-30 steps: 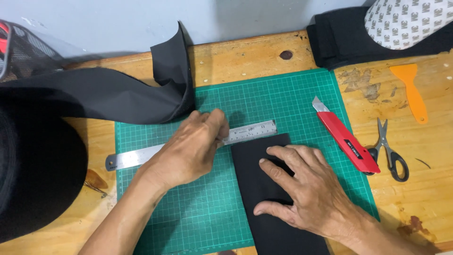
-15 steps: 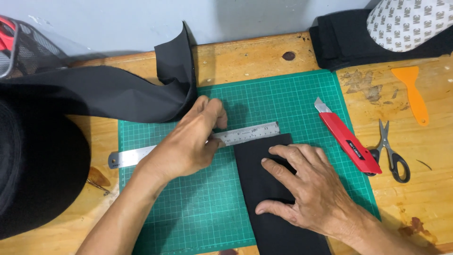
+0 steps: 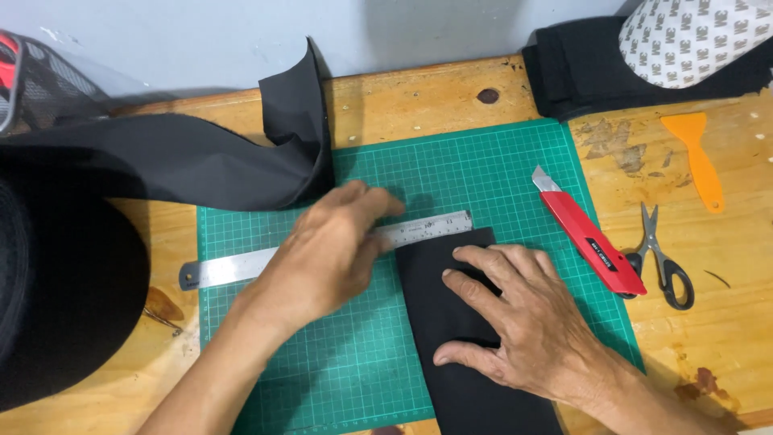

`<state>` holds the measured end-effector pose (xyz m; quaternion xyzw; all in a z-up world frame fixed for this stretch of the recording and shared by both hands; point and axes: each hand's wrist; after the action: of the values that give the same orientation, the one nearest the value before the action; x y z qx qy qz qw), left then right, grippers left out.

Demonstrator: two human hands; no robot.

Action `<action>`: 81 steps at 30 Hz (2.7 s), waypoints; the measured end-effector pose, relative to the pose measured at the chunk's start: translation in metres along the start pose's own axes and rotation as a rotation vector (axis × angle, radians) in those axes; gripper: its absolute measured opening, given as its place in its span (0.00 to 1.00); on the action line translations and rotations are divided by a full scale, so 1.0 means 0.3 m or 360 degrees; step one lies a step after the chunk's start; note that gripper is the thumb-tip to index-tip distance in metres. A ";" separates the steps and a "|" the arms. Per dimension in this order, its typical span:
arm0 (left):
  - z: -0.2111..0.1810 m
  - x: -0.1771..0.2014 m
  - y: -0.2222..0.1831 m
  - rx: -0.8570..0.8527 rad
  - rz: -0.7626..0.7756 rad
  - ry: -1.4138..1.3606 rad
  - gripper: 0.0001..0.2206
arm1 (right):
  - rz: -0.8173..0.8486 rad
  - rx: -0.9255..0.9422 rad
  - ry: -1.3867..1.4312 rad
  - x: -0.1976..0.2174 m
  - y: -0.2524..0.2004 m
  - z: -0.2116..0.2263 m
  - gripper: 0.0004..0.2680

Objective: Measuring and cutting a strip of black material using a ruler, utility knife, and scissors on a cutting mat.

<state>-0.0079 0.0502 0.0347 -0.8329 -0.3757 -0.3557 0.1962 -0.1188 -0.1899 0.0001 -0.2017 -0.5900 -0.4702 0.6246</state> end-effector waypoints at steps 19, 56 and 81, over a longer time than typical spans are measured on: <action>0.061 0.043 0.039 0.0235 0.0306 -0.0134 0.11 | 0.0027 -0.0025 -0.0008 -0.001 0.001 0.003 0.29; 0.081 -0.044 -0.040 0.0117 -0.0225 -0.0094 0.12 | -0.0160 -0.0441 0.0292 -0.015 -0.023 -0.074 0.20; 0.098 -0.056 -0.064 -0.0097 -0.0231 0.0033 0.14 | 0.0011 -0.0281 0.0325 -0.021 -0.019 -0.110 0.25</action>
<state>-0.0172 0.0718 0.0036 -0.8053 -0.4220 -0.3890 0.1485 -0.1046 -0.2171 -0.0148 -0.2091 -0.4789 -0.5362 0.6629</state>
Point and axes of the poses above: each hand's wrist, its own y-axis towards the middle knuckle, its own x-axis out of the back of the hand, z = x × y
